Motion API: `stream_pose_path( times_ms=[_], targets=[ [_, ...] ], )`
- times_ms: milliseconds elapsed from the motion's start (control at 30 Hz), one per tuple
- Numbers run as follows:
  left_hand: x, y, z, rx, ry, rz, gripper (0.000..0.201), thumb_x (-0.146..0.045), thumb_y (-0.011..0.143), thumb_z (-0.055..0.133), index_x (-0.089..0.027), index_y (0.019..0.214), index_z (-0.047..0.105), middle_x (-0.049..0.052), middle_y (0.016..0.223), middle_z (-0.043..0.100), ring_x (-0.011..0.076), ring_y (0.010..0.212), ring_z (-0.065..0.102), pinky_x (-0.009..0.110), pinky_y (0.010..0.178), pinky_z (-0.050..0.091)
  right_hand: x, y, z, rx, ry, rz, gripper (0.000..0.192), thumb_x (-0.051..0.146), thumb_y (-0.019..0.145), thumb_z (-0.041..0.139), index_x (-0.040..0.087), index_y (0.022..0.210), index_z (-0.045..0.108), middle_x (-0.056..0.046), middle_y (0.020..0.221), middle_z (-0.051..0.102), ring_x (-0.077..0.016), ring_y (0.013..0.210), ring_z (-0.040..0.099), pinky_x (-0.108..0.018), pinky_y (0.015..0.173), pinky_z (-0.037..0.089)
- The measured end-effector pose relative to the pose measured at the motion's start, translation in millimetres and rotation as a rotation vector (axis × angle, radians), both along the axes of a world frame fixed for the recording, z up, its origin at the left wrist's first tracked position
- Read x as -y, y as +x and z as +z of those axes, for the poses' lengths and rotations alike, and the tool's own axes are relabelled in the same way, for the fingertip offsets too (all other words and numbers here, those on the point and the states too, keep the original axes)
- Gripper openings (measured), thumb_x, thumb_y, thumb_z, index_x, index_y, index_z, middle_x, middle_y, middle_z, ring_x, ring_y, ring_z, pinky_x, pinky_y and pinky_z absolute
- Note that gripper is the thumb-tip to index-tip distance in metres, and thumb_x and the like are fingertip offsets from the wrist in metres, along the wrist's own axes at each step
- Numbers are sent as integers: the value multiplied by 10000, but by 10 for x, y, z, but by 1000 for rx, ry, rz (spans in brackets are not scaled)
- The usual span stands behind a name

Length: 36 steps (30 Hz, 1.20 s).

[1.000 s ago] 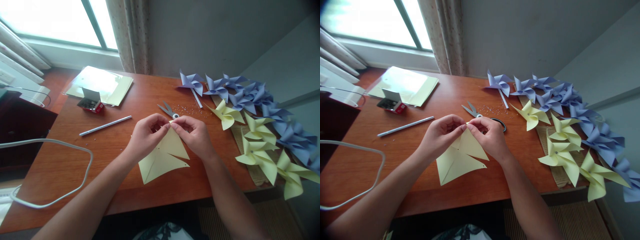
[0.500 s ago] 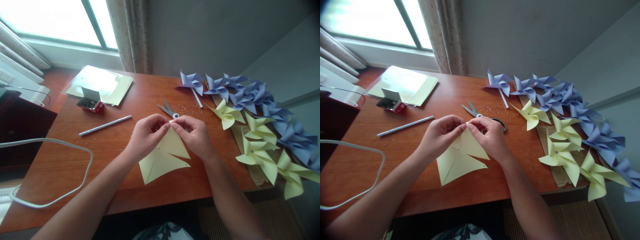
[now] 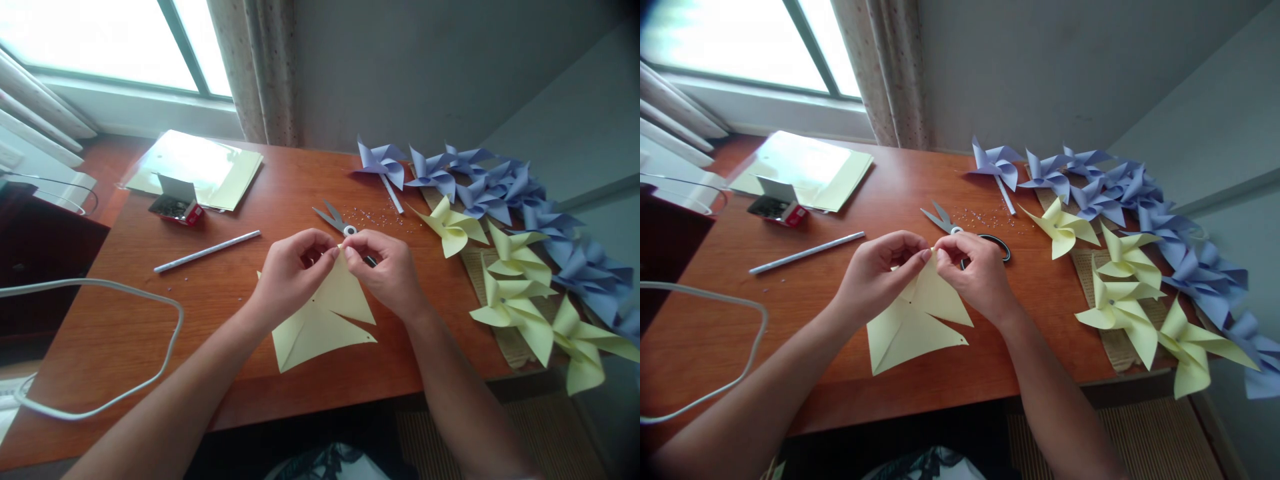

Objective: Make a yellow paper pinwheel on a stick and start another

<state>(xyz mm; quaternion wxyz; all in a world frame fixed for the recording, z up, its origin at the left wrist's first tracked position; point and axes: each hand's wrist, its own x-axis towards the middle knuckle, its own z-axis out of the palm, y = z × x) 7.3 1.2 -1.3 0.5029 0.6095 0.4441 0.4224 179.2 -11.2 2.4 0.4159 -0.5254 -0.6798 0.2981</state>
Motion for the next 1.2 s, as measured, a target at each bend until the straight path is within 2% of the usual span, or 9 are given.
stream_pose_path(
  times_ms=[200,400,733,1200],
  targets=[
    [-9,-13,-16,0,4,14,160,-315,863,684,-163,825,655,23,744,659,126,644,577,234,577,464,1,-2,2,-146,-67,10,83,269,902,649,218,847,685,-15,832,704,-175,777,678,-302,724,562],
    [1,-19,-11,-33,37,-5,134,-284,880,658,-164,822,646,10,719,638,116,630,558,223,550,431,1,-10,-12,-103,-44,1,73,252,886,661,222,820,668,-8,799,691,-168,747,670,-304,716,567],
    [-1,-25,56,-170,192,2,107,-209,865,635,-165,772,662,-7,664,626,94,584,528,218,561,420,1,-6,-10,-21,-3,11,61,247,883,658,223,829,675,-14,807,700,-169,743,661,-308,704,553],
    [-16,-49,26,-169,140,-36,124,-243,879,642,-157,801,686,-2,668,652,99,589,537,213,561,422,2,-11,3,-34,4,1,61,232,887,655,222,833,680,-5,792,691,-157,731,658,-295,694,550]
  ],
)
